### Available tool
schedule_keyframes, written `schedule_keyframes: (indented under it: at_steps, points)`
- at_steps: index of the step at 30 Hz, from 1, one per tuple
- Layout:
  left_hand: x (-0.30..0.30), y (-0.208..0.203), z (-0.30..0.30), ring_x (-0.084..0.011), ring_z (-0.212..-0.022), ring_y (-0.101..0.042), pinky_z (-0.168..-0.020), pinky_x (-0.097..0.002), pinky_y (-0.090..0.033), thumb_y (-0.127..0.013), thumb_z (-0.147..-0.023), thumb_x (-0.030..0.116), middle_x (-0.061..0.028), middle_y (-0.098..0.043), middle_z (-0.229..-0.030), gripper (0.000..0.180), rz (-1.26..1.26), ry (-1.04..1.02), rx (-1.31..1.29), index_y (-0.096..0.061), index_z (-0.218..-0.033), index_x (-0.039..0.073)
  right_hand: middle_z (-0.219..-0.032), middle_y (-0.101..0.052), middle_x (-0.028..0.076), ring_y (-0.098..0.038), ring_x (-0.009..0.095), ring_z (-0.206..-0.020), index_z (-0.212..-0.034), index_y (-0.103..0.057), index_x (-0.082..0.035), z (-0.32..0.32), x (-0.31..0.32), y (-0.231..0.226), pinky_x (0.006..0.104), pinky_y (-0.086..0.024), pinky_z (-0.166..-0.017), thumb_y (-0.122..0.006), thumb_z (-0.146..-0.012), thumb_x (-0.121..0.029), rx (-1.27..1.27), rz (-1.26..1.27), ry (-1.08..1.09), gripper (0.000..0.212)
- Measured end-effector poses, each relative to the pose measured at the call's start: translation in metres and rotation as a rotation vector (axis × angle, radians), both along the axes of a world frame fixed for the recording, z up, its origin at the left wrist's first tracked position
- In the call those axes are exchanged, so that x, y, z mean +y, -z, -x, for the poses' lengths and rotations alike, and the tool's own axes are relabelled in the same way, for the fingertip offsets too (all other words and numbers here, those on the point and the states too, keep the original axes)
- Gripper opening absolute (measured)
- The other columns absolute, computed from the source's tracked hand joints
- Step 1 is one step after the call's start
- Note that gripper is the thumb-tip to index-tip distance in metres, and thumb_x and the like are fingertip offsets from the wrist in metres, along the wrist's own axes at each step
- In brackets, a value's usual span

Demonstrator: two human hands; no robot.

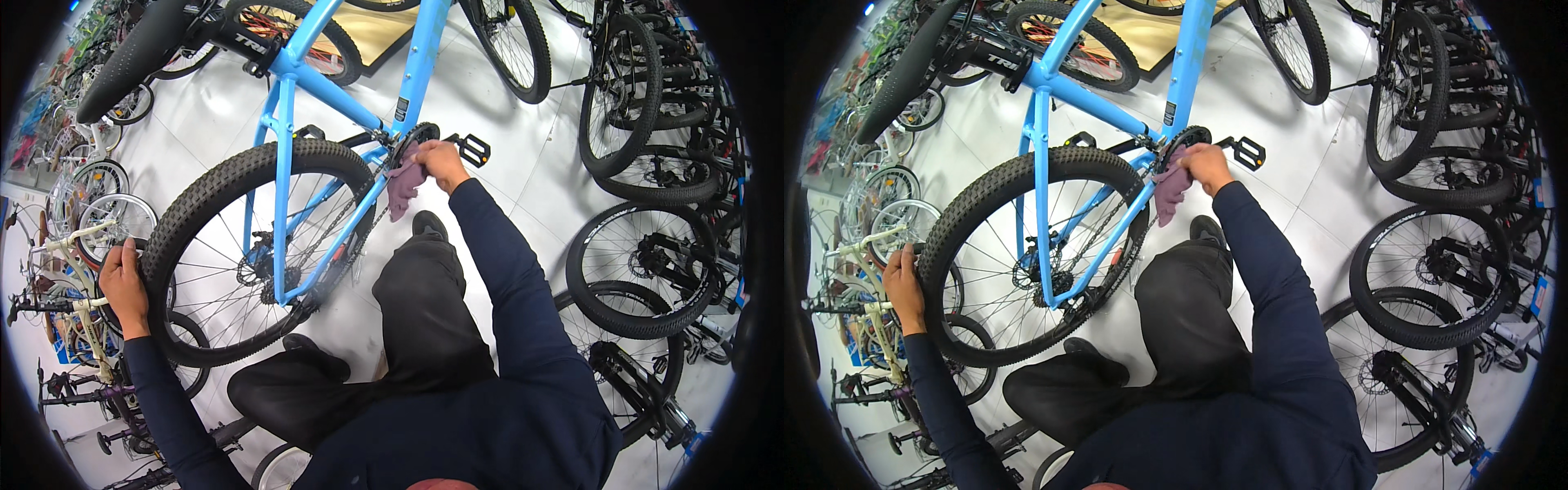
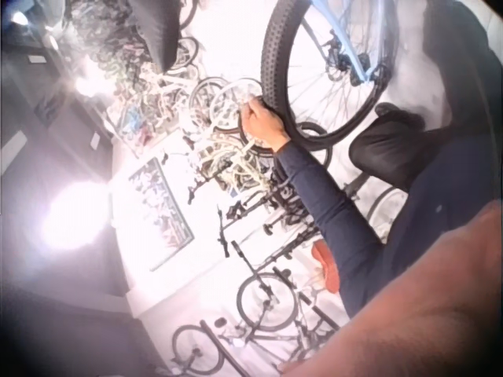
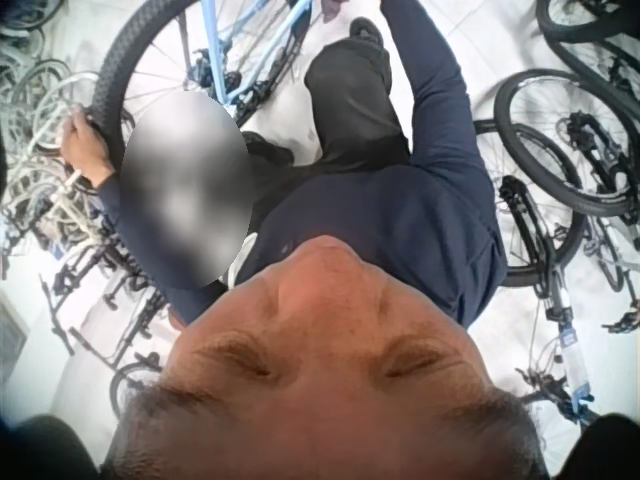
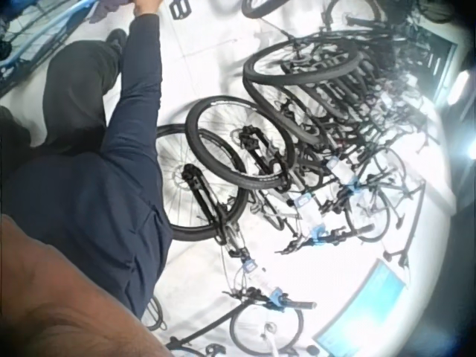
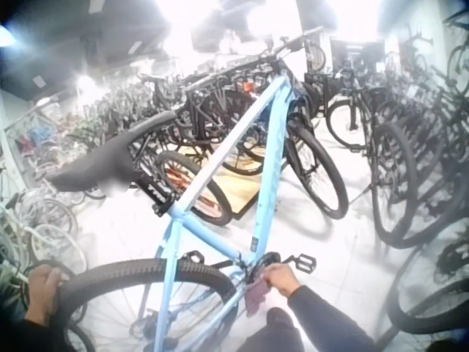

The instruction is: The person uses a yellow tool to apply a substance to the bicycle frame and then wipes the frame and chain with a purple cloth. The person moves around the bicycle to access different parts while cleaning.

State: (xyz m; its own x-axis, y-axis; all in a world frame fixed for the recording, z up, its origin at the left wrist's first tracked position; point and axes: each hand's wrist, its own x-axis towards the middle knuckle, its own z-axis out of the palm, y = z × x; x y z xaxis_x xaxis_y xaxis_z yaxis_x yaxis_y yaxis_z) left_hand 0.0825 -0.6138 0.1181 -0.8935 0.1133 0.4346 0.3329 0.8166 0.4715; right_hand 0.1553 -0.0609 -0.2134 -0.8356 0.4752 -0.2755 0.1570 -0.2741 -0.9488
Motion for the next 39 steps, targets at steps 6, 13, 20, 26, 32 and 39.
schedule_keyframes:
  at_steps: [6, 13, 20, 26, 32, 39]
  points:
    - [-0.004, 0.001, 0.004, -0.0118, -0.066, -0.043, -0.063, -0.0294, -0.038, -0.064, -0.102, 0.022, -0.0023, -0.050, -0.068, 0.036, -0.007, 0.013, 0.003, -0.056, -0.076, -0.002, -0.093, -0.073, 0.011, -0.069, 0.019, -0.080, -0.107, -0.068, 0.006, 0.005, 0.030, 0.036, 0.0304, -0.054, -0.073, -0.067, -0.089, 0.003, 0.043, 0.116, 0.669, 0.018]
    - [0.002, -0.001, 0.000, -0.0128, -0.067, -0.044, -0.064, -0.0298, -0.038, -0.063, -0.102, 0.025, -0.0033, -0.051, -0.069, 0.037, -0.008, -0.053, -0.009, -0.057, -0.077, -0.003, -0.086, -0.073, 0.014, -0.069, 0.027, -0.079, -0.094, -0.072, -0.001, 0.015, -0.016, 0.008, 0.0376, -0.054, -0.075, -0.077, -0.081, -0.022, -0.107, -0.398, 0.343, 0.025]
    - [0.003, -0.001, 0.001, -0.0123, -0.066, -0.042, -0.063, -0.0299, -0.036, -0.062, -0.103, 0.025, -0.0025, -0.049, -0.068, 0.037, 0.037, -0.012, 0.036, -0.057, -0.078, -0.002, -0.078, -0.069, 0.016, -0.066, 0.030, -0.074, -0.088, -0.068, 0.000, -0.039, -0.057, 0.032, 0.0388, -0.053, -0.073, -0.081, -0.078, -0.023, -0.053, -0.476, -0.018, 0.029]
    - [0.001, -0.002, 0.001, -0.0112, -0.066, -0.042, -0.063, -0.0291, -0.036, -0.062, -0.103, 0.026, -0.0013, -0.050, -0.069, 0.039, 0.008, -0.017, 0.001, -0.056, -0.076, -0.002, -0.078, -0.067, 0.010, -0.062, 0.019, -0.061, -0.090, -0.067, 0.004, -0.005, -0.016, 0.107, 0.0346, -0.050, -0.055, -0.068, -0.084, -0.002, -0.223, -0.045, 0.276, 0.008]
    - [0.004, -0.003, -0.002, -0.0113, -0.066, -0.042, -0.063, -0.0286, -0.036, -0.061, -0.104, 0.025, -0.0010, -0.049, -0.069, 0.039, -0.033, -0.041, -0.018, -0.055, -0.075, -0.001, -0.092, -0.073, 0.016, -0.070, 0.027, -0.080, -0.093, -0.070, -0.001, 0.010, -0.006, 0.132, 0.0385, -0.055, -0.068, -0.063, -0.085, -0.004, -0.350, -0.146, 0.382, 0.011]
    - [0.007, -0.002, -0.001, -0.0126, -0.066, -0.043, -0.064, -0.0296, -0.038, -0.060, -0.103, 0.024, -0.0032, -0.050, -0.069, 0.037, 0.022, -0.031, 0.025, -0.056, -0.077, -0.002, -0.084, -0.069, 0.011, -0.067, 0.022, -0.077, -0.086, -0.069, -0.002, -0.001, -0.030, 0.036, 0.0343, -0.054, -0.065, -0.070, -0.086, -0.001, -0.056, 0.041, -0.190, 0.002]
